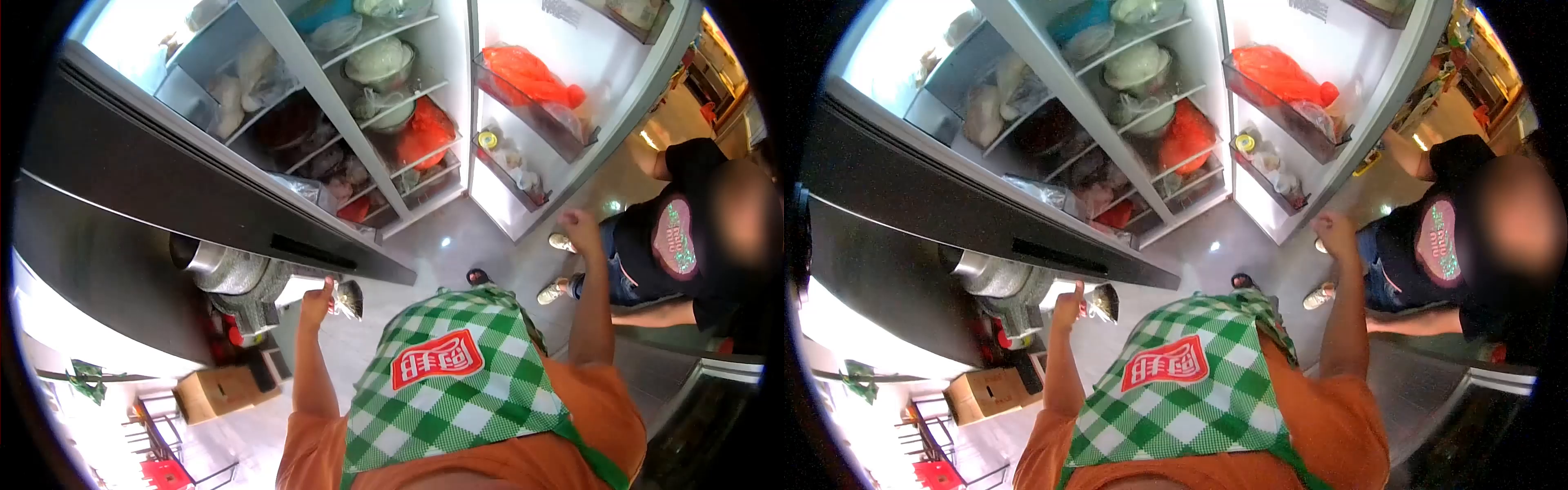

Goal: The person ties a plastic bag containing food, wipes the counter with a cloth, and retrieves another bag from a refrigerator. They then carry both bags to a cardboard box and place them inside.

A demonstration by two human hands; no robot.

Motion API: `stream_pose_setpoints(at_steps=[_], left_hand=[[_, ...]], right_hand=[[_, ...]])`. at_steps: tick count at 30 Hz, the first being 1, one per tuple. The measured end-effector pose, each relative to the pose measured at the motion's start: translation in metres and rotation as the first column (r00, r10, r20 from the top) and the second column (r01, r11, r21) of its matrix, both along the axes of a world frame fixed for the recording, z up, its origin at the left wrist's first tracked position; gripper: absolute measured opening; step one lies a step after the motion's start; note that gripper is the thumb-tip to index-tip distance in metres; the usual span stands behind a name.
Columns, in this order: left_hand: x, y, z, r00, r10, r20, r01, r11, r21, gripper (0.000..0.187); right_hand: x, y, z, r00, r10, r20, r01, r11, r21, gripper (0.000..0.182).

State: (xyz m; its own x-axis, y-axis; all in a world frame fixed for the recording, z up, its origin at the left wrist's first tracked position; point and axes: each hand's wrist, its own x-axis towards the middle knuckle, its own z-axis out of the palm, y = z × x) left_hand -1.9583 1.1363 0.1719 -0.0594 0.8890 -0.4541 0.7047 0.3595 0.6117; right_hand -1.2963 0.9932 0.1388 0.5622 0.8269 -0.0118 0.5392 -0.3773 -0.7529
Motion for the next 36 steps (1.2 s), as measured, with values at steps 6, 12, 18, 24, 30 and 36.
stream_pose_setpoints(at_steps=[6,12,18,24,30,36], left_hand=[[-0.002,0.01,-0.01,1.0,-0.009,-0.03,0.01,0.999,0.042,0.08],[0.001,-0.019,0.004,0.998,-0.025,-0.052,0.029,0.996,0.083,0.085],[-0.012,-0.065,-0.021,0.997,0.054,-0.057,-0.051,0.997,0.053,0.084],[-0.005,-0.121,-0.023,0.992,0.093,-0.086,-0.089,0.995,0.048,0.078],[0.0,-0.169,-0.03,0.951,0.305,-0.054,-0.303,0.952,0.029,0.075],[-0.01,-0.175,-0.048,0.941,0.336,-0.036,-0.336,0.942,0.012,0.069]], right_hand=[[-0.054,0.007,0.003,0.985,0.086,-0.148,-0.094,0.994,-0.052,0.034],[-0.151,0.082,0.053,0.79,0.609,0.071,-0.611,0.775,0.16,0.042],[-0.292,0.143,0.175,0.433,0.888,0.152,-0.853,0.349,0.389,0.042],[-0.357,0.184,0.189,0.302,0.952,0.052,-0.885,0.26,0.386,0.056],[-0.347,0.212,0.162,0.368,0.928,-0.057,-0.8,0.348,0.488,0.058],[-0.323,0.27,0.138,0.463,0.858,-0.222,-0.678,0.504,0.535,0.055]])
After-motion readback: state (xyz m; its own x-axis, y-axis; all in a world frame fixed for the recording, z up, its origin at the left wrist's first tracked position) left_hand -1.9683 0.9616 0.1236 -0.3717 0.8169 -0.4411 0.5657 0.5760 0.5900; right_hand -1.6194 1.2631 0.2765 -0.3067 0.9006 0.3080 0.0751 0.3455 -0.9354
